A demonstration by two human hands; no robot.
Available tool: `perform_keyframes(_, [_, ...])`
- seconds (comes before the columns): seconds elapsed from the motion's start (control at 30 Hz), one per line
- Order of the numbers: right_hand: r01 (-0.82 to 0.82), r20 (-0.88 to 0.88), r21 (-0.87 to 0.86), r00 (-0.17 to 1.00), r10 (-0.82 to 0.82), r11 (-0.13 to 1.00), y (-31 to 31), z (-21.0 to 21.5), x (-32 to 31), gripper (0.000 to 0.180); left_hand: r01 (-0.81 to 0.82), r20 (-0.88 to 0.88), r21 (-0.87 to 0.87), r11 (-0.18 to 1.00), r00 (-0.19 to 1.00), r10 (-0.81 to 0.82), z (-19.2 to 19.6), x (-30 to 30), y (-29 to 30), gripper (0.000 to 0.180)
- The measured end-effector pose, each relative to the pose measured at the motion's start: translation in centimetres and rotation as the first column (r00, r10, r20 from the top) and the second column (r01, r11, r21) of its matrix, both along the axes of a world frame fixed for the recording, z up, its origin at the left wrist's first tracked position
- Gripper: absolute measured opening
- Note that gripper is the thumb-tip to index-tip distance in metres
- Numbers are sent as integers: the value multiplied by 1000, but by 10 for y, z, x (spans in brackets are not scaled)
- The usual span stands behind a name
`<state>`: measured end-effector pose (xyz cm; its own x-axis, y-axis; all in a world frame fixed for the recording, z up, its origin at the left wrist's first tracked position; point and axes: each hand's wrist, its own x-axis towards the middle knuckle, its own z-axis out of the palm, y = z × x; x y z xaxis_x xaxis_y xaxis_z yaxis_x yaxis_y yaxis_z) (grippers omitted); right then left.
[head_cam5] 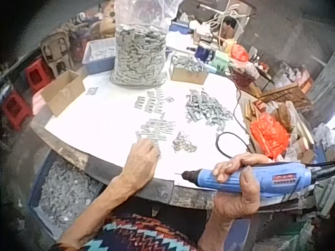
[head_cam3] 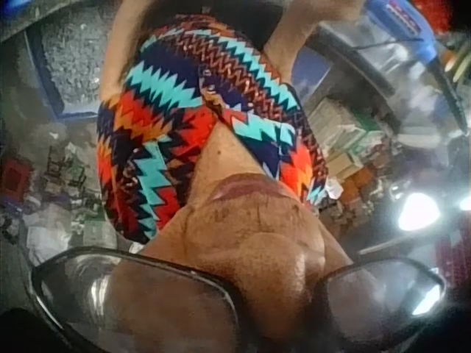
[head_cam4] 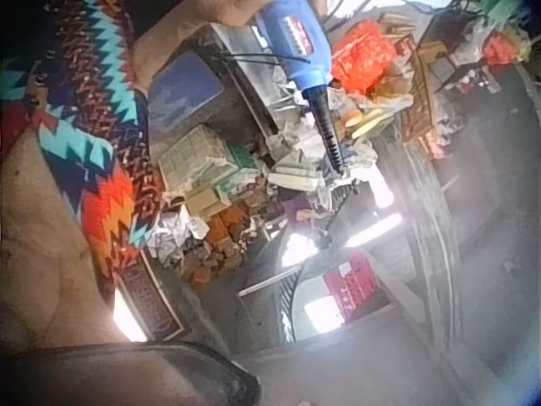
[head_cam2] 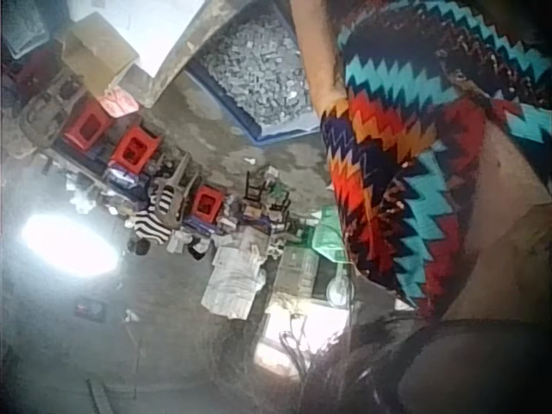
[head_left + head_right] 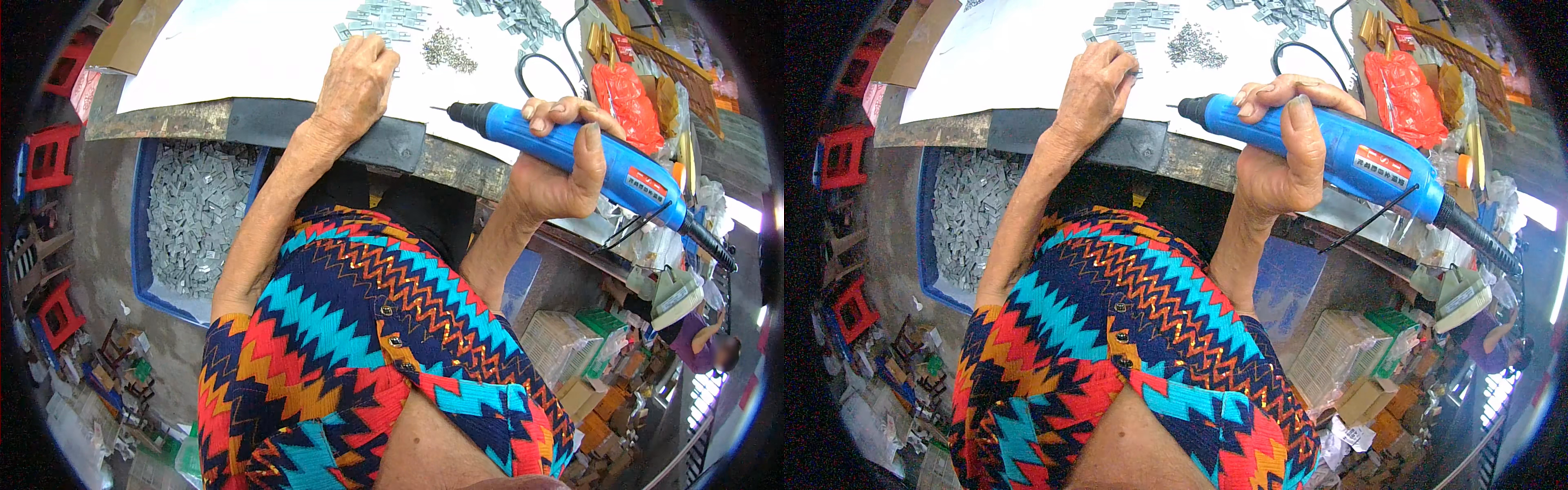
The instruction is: Assembling small metal components using an electric screwdriver on a workbench.
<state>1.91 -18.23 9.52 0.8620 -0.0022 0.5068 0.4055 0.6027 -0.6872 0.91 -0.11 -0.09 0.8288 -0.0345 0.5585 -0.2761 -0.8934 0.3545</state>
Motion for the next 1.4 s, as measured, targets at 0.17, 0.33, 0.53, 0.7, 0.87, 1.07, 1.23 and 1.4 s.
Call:
perform_keyframes(0.17, [23,7,26,1000,-23,999,2,2,4,20,64,-15,-37,997,998,-64,2,-3,-13,15])
perform_keyframes(0.33, [-30,39,-181,999,38,983,12,4,14,17,85,-16,-155,984,996,-89,-1,-9,-17,13])
perform_keyframes(0.53, [-2,-42,-209,999,-7,978,34,7,23,22,53,-76,-221,974,995,-72,-1,-12,-16,14])
perform_keyframes(0.7, [-7,16,-350,1000,13,937,43,7,34,19,67,-73,-223,972,994,-85,0,-10,-19,14])
perform_keyframes(0.87, [-69,20,-377,996,83,924,55,0,38,16,49,-63,-261,964,996,-68,-2,-13,-16,14])
perform_keyframes(1.07, [-40,69,-382,995,72,923,60,5,38,12,79,-56,-272,959,994,-98,0,-9,-19,14])
perform_keyframes(1.23, [-5,72,-377,997,34,926,68,1,35,11,47,-46,-240,970,997,-59,-1,-13,-17,10])
perform_keyframes(1.4, [18,112,-387,993,28,922,64,2,37,11,71,-55,-251,965,995,-88,0,-9,-19,11])
